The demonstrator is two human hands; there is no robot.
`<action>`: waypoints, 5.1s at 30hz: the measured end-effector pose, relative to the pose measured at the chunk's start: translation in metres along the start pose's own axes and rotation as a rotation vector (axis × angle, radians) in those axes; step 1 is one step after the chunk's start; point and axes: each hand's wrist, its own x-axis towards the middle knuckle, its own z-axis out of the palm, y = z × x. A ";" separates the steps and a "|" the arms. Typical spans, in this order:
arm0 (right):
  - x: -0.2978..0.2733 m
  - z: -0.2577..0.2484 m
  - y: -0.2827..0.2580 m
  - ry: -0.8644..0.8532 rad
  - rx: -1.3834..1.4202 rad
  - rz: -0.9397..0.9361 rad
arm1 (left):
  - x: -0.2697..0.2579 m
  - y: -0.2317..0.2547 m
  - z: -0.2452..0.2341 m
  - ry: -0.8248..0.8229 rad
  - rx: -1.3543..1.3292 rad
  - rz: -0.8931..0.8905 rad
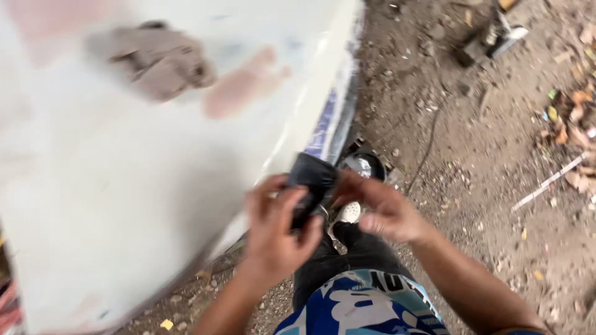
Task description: The person dips a sanding block into a bucket of water and then scrubs the hood of a white car. They repeatedly wipe the surface with a cloth and continue scrubbing different areas of the hood with the wet sanding block.
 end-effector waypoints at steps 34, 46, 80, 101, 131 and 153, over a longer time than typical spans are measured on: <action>-0.342 -0.273 0.628 1.227 -0.140 1.160 | -0.253 -0.469 0.830 -0.611 0.017 -0.938; -0.354 -0.264 0.677 1.475 0.473 0.485 | -0.298 -0.497 0.880 -0.737 0.063 -0.233; -0.347 -0.275 0.686 1.322 0.461 0.640 | -0.286 -0.555 0.941 -1.474 0.750 -0.741; -0.342 -0.292 0.682 1.351 0.486 0.540 | -0.242 -0.487 0.854 -0.811 0.550 -0.698; -0.313 -0.311 0.639 0.845 -0.711 0.524 | -0.200 -0.380 0.706 -0.894 -0.915 -1.075; -0.315 -0.316 0.652 1.197 0.309 0.486 | -0.192 -0.359 0.708 -0.922 -0.717 -0.719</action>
